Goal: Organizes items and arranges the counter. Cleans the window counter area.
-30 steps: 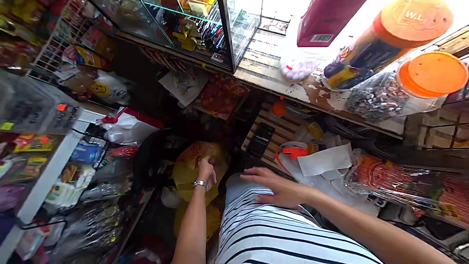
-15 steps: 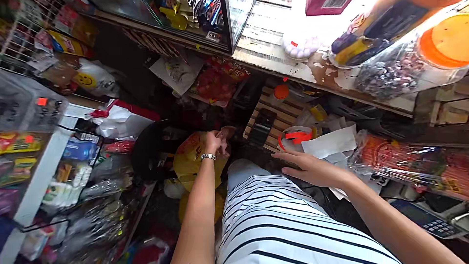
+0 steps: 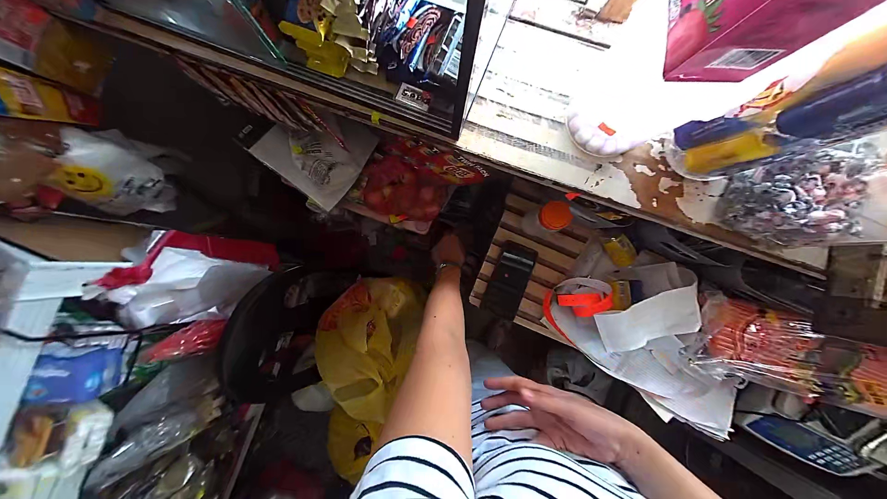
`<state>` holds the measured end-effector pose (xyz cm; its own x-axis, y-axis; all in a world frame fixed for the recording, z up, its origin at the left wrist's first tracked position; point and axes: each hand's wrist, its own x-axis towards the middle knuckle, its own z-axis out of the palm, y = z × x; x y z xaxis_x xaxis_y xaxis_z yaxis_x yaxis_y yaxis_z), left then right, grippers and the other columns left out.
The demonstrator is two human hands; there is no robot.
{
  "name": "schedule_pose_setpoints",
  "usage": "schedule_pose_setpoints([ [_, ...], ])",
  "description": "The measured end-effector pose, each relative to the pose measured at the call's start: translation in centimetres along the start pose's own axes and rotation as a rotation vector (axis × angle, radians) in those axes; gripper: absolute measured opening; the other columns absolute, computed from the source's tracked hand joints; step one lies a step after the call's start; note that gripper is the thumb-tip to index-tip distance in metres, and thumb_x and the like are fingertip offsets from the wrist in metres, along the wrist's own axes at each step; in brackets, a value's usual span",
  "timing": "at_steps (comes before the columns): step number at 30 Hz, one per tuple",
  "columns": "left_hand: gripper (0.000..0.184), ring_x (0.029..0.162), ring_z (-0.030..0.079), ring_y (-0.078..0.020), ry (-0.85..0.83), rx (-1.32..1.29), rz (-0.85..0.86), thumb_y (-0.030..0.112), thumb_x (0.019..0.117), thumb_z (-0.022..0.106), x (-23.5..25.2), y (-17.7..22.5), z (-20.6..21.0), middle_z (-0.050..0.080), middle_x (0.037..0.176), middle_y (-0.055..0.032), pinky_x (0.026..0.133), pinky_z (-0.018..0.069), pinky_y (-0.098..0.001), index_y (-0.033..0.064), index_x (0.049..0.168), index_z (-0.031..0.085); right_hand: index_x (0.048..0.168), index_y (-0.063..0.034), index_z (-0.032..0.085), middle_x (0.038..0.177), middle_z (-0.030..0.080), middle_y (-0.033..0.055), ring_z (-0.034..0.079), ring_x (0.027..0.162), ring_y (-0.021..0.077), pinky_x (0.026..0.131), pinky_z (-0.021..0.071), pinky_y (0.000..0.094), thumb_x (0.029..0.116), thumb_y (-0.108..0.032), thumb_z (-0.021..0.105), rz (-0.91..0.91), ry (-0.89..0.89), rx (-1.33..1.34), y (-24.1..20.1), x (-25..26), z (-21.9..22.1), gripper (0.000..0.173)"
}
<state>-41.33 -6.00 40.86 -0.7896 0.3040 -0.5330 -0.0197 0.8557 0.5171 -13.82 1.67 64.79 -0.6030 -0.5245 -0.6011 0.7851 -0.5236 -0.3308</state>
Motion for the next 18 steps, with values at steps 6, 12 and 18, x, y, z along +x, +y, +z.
schedule_pose_setpoints([
  [6, 0.038, 0.121, 0.064, -0.0405, 0.016, -0.141, 0.141, 0.026, 0.1076, 0.052, -1.9, -0.4, -2.9, 0.066, 0.130, -0.0222, 0.104, 0.0485, -0.0607, 0.0075, 0.140, 0.060, 0.138, -0.0106, 0.062, 0.142, 0.058, 0.0104, 0.054, 0.133, 0.0228, 0.109, 0.0498, 0.0439, 0.0982, -0.023, 0.062, -0.710, 0.444, -1.201, -6.2, 0.3, -0.2, 0.041],
  [12, 0.059, 0.130, 0.053, -0.0488, -0.063, 0.080, -0.039, -0.001, 0.0927, 0.060, -12.5, -6.3, -6.5, 0.045, 0.149, -0.0298, 0.103, 0.0497, -0.0610, 0.0093, 0.149, 0.048, 0.158, -0.0012, 0.021, 0.161, 0.030, 0.0220, 0.039, 0.146, 0.0275, 0.112, 0.0458, 0.0442, 0.0885, -0.038, 0.074, -1.176, 1.130, -1.028, -18.9, 0.0, 0.6, 0.095],
  [18, 0.038, 0.120, 0.060, -0.0447, -0.989, 0.381, 0.004, 0.015, 0.1007, 0.060, -24.1, -9.0, -7.8, 0.064, 0.127, -0.0302, 0.102, 0.0451, -0.0622, -0.0066, 0.132, 0.060, 0.162, -0.0036, 0.001, 0.164, 0.022, 0.0268, 0.034, 0.148, 0.0383, 0.117, 0.0343, 0.0531, 0.0762, -0.040, 0.089, -1.192, 1.410, -0.589, -25.8, 4.7, -1.1, 0.128],
])
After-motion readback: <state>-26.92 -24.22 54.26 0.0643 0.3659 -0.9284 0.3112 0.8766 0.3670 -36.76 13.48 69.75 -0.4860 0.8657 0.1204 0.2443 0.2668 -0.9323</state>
